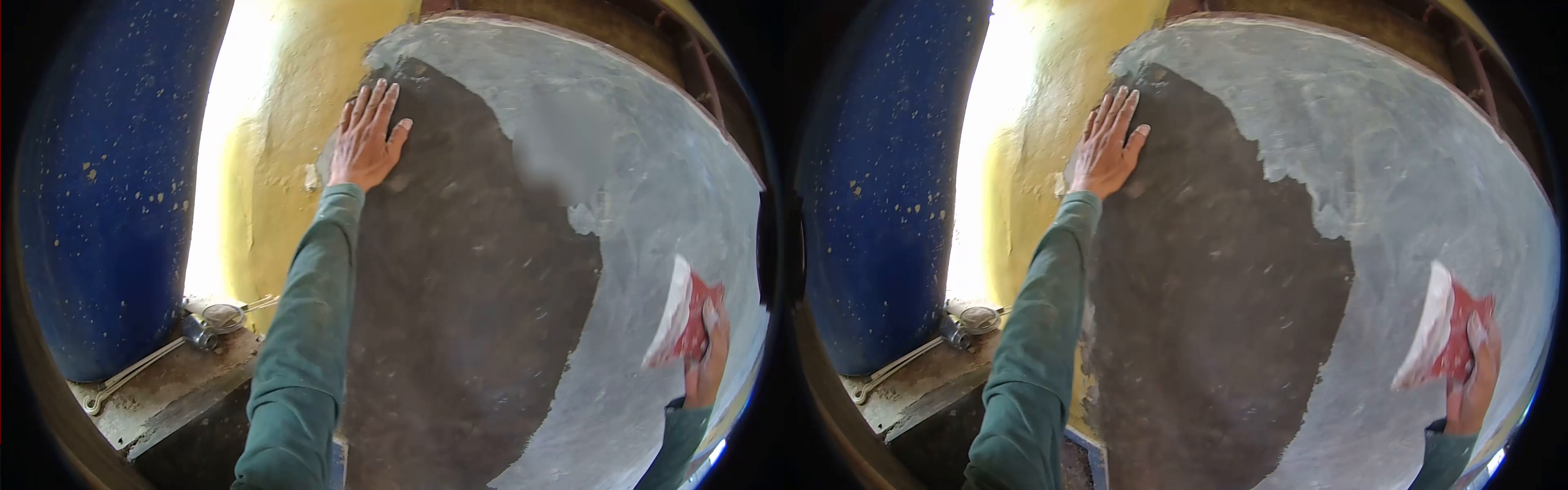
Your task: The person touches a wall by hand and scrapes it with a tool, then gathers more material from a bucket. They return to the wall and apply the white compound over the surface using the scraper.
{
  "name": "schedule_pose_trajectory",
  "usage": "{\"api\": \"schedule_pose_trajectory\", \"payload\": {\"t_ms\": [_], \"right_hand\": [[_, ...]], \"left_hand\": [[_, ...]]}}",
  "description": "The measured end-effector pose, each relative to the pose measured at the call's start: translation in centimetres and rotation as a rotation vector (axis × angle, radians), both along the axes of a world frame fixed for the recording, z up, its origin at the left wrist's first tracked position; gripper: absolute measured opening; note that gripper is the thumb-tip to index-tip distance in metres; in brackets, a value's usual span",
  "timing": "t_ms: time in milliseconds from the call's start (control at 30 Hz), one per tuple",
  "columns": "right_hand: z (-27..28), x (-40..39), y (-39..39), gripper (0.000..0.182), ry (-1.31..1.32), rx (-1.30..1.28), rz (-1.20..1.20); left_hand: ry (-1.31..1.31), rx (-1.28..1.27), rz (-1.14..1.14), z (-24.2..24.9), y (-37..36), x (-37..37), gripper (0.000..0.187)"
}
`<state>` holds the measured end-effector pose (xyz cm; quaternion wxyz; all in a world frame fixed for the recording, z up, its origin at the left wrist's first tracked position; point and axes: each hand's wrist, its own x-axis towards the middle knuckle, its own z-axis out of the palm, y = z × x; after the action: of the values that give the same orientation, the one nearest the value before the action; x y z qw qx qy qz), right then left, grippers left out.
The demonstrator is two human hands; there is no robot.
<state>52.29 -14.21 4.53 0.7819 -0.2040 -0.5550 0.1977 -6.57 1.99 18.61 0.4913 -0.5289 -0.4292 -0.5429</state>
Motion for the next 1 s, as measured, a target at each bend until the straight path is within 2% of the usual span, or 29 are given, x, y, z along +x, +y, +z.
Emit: {"api": "schedule_pose_trajectory", "payload": {"t_ms": [100,167,333,367,500,533,633,700,767,800,867,933,1000], "right_hand": [[4.4,-4.1,3.9,0.055,-0.134,0.172,0.028],[7.0,-8.6,4.5,0.054,-0.212,0.211,0.042],[10.8,-18.1,4.0,0.051,-0.371,0.263,0.043],[11.2,-20.1,3.2,0.045,-0.425,0.305,0.058],[13.2,-23.2,4.3,0.032,-0.612,0.385,0.098],[13.3,-24.1,4.4,0.026,-0.58,0.406,0.081],[15.6,-24.4,6.1,0.024,-0.706,0.466,-0.051],[17.3,-25.2,6.2,0.026,-0.725,0.425,-0.097],[19.6,-26.2,7.1,0.028,-0.822,0.599,-0.253],[20.5,-27.1,7.1,0.028,-0.824,0.598,-0.255],[22.8,-29.8,6.5,0.029,-0.902,0.821,-0.341],[26.2,-32.9,6.5,0.022,-0.985,1.017,-0.363],[29.8,-35.8,6.5,0.029,-1.056,1.342,-0.64]], "left_hand": [[-0.117,0.035,-0.02,-3.4,1.0,-0.2,0.068],[-0.413,0.062,-0.078,-5.5,1.2,-0.1,0.072],[-0.554,0.005,-0.095,-12.4,0.8,1.0,0.077],[-0.609,-0.015,-0.097,-13.7,0.7,1.2,0.079],[-0.732,-0.048,-0.105,-13.6,0.3,1.1,0.083],[-0.768,-0.032,-0.116,-12.8,0.4,1.1,0.083],[-0.73,0.032,-0.099,-10.9,0.8,0.8,0.082],[-0.651,0.034,-0.056,-11.1,1.3,0.8,0.082],[-0.547,0.017,-0.053,-12.3,0.9,1.0,0.079],[-0.548,0.017,-0.056,-13.1,0.5,1.3,0.079],[-0.425,-0.009,-0.107,-15.1,-0.6,1.9,0.077],[-0.41,-0.037,-0.1,-18.2,-1.9,3.8,0.075],[-0.389,-0.099,-0.097,-21.8,-2.6,6.1,0.073]]}}
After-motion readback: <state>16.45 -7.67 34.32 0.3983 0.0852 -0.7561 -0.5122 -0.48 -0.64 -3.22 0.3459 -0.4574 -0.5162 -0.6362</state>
